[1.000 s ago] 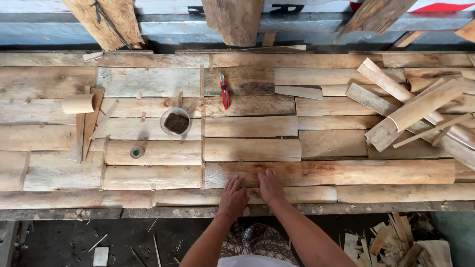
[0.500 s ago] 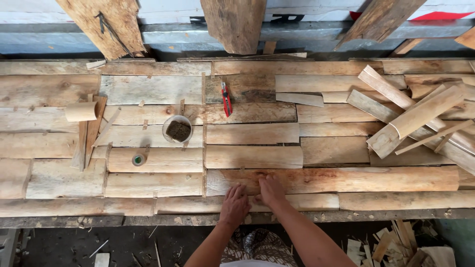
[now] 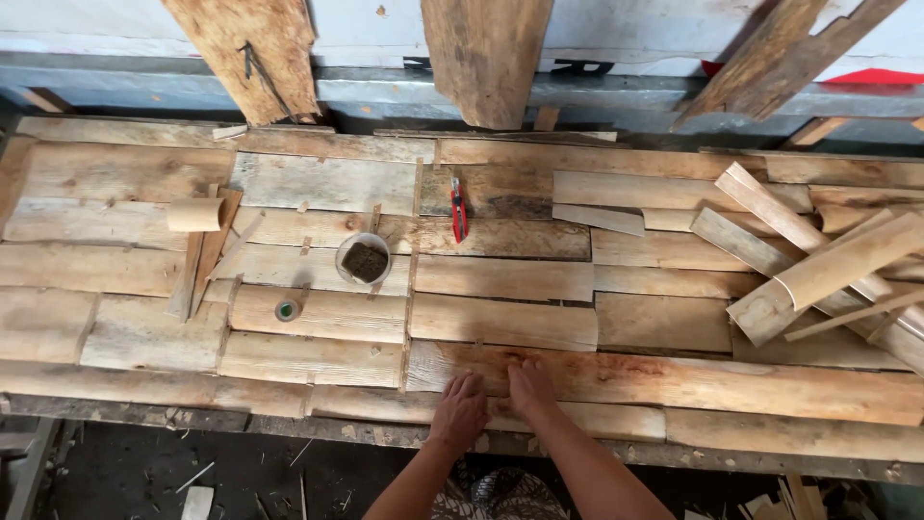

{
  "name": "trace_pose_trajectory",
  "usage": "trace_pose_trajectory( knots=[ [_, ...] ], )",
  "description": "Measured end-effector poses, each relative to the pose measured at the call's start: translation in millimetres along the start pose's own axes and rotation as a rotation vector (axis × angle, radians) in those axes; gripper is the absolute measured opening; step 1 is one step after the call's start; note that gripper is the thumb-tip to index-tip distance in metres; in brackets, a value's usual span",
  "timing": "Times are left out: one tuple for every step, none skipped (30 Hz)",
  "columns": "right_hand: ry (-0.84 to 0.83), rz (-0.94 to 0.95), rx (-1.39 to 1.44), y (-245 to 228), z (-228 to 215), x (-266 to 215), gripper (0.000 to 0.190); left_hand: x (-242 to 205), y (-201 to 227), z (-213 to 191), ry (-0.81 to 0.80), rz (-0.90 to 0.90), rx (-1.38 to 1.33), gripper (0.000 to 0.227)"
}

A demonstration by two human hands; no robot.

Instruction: The person assembles and arranges bamboo strips on a wooden frame.

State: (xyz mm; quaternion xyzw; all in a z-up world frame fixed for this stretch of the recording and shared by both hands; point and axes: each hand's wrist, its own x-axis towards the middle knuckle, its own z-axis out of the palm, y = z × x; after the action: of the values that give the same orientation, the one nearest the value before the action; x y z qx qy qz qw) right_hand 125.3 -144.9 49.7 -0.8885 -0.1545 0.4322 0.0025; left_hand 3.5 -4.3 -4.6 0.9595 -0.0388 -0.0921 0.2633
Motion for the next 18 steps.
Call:
trace_pose_trajectory(
  knots=[
    [-0.001, -0.005, -0.005, 3, 4, 5, 0.090, 1, -1, 1, 0.004, -0.007, 0.000, 0.027],
    [0.032, -0.031, -0.015, 5, 9, 11, 0.083, 2, -2, 2, 0.036, 0.002, -0.003, 0.027],
    [0.063, -0.054, -0.022, 9, 15, 14, 0.076, 1, -1, 3, 0.066, 0.011, -0.006, 0.027],
    [0.060, -0.058, -0.025, 13, 26, 16, 0.076, -3, 2, 6, 0.067, 0.005, -0.007, 0.027],
    [0.087, -0.059, -0.010, 15, 30, 24, 0.078, 1, 1, 7, 0.032, -0.021, -0.001, 0.025],
    [0.114, -0.061, 0.006, 17, 35, 31, 0.079, 4, 0, 7, -0.002, -0.047, 0.004, 0.023],
    [0.110, -0.071, 0.001, 17, 35, 27, 0.079, 3, 1, 7, 0.001, -0.059, 0.005, 0.023],
    [0.136, -0.082, 0.020, 18, 35, 23, 0.078, 2, 3, 7, 0.008, -0.047, 0.028, 0.024],
    [0.166, -0.094, 0.040, 18, 33, 21, 0.078, 4, 3, 5, 0.017, -0.032, 0.052, 0.025],
    [0.165, -0.104, 0.036, 19, 35, 18, 0.078, 4, 3, 9, 0.021, -0.041, 0.055, 0.025],
    [0.236, -0.119, 0.058, 19, 38, 14, 0.079, 4, 3, 12, 0.047, -0.041, 0.065, 0.024],
    [0.306, -0.135, 0.081, 20, 41, 11, 0.080, 3, 3, 16, 0.072, -0.040, 0.074, 0.024],
    [0.308, -0.144, 0.078, 16, 33, -1, 0.080, 2, 5, 14, 0.078, -0.046, 0.078, 0.024],
    [0.299, -0.135, 0.092, 12, 25, -13, 0.077, 2, 7, 12, 0.073, -0.051, 0.075, 0.022],
    [0.289, -0.123, 0.107, 9, 18, -25, 0.075, 1, 10, 10, 0.067, -0.054, 0.071, 0.021],
    [0.292, -0.129, 0.105, 16, 31, -12, 0.075, 2, 11, 12, 0.072, -0.057, 0.074, 0.021],
    [0.309, -0.156, 0.092, 22, 45, 1, 0.075, 1, 12, 14, 0.080, -0.054, 0.083, 0.020],
    [0.327, -0.183, 0.079, 28, 58, 13, 0.076, 1, 12, 15, 0.088, -0.051, 0.092, 0.020]
  ],
)
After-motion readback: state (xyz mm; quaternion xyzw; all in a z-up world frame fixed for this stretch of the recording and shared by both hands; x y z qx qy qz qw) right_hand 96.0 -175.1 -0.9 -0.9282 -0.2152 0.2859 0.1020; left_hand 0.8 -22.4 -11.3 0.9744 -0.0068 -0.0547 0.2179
